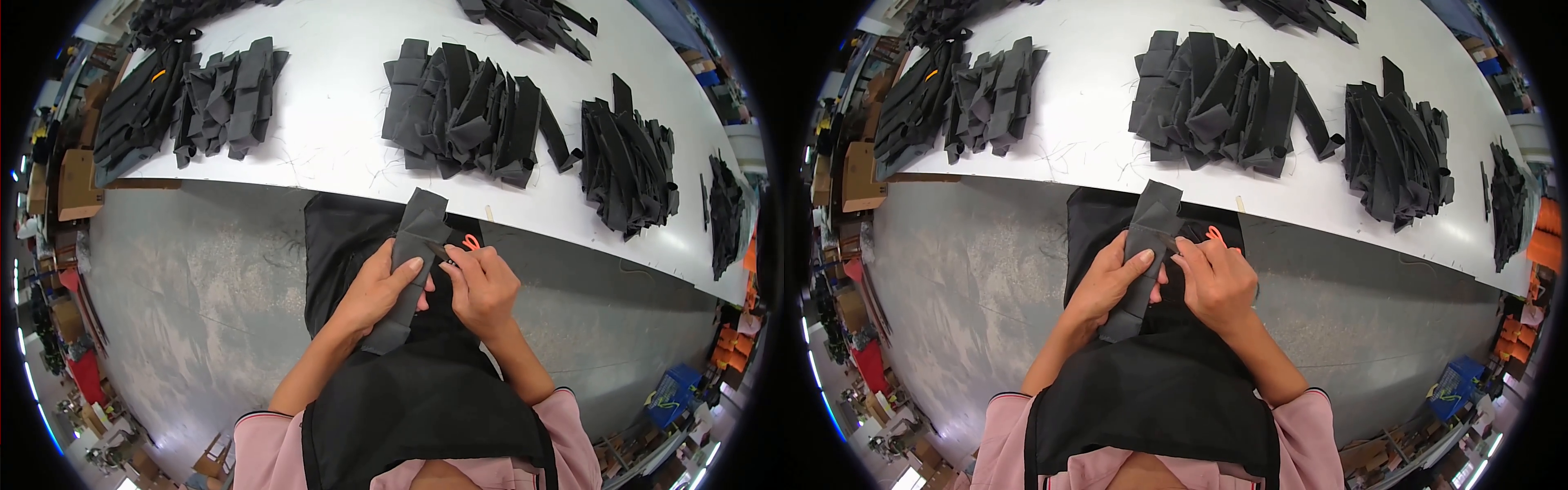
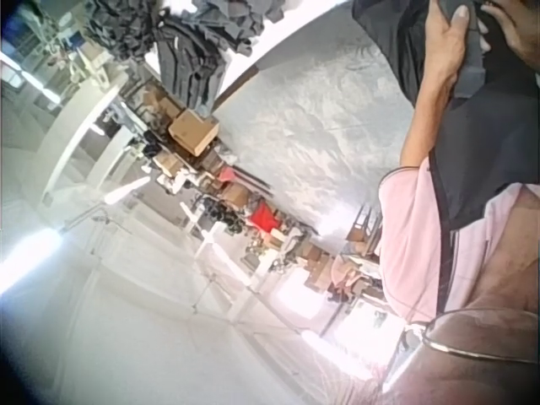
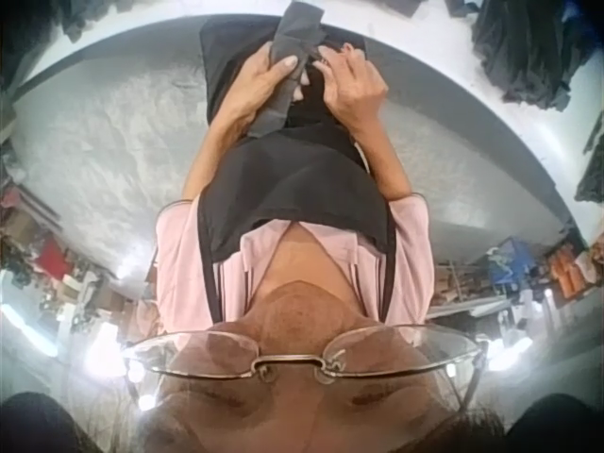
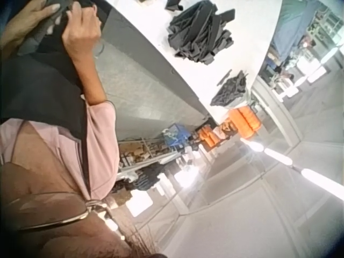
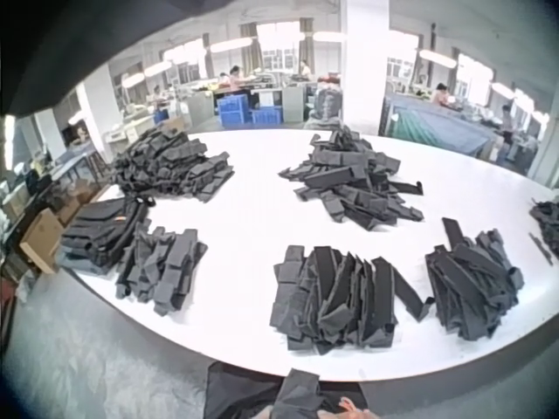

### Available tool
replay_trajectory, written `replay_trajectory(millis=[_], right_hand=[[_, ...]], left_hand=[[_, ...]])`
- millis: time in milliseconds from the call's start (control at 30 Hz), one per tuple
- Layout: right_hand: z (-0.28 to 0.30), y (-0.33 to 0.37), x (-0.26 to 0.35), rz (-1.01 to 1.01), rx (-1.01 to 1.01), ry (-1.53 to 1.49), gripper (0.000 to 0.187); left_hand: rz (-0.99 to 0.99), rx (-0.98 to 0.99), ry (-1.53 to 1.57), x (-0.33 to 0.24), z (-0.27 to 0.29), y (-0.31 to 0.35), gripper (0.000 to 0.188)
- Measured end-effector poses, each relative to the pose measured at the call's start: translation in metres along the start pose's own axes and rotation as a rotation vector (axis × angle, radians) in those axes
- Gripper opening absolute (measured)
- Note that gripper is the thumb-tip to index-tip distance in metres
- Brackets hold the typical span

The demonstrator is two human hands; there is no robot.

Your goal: Trim excess threads or material from black fabric strips using small hand shears.

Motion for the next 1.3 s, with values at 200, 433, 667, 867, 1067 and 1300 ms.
replay_trajectory(millis=[200, 433, 667, 867, 1067, 1300], right_hand=[[0.004, 0.008, -0.012, -0.185, -0.047, -0.225, 0.026], [-0.026, -0.008, -0.009, -0.472, 0.151, -0.609, 0.016], [-0.041, 0.014, -0.001, -0.391, 0.108, -0.636, 0.021], [-0.022, -0.001, 0.005, -0.172, 0.164, -0.377, 0.032], [-0.039, -0.018, 0.006, -0.264, 0.255, -0.585, 0.028], [-0.018, -0.026, 0.006, -0.304, 0.340, -0.464, 0.020]], left_hand=[[0.012, -0.013, -0.021, 0.004, 0.002, -0.003, 0.024], [-0.077, 0.012, 0.080, 0.010, 0.004, -0.003, 0.035], [-0.017, -0.116, 0.102, 0.030, 0.012, 0.001, 0.045], [-0.071, -0.142, 0.000, 0.029, 0.016, -0.005, 0.033], [-0.364, -0.144, -0.406, 0.036, 0.026, -0.009, 0.027], [-0.029, -0.085, 0.131, 0.017, 0.018, 0.002, 0.022]])
Point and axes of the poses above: each hand's wrist, its own y-axis away from the middle knuckle, its own z-axis out of the back of the hand, x = y × z, the point moved 5 cm from there along -y, towards the middle knuckle, and after that the axes turned 3 degrees about -z, right-handed, at the moved point
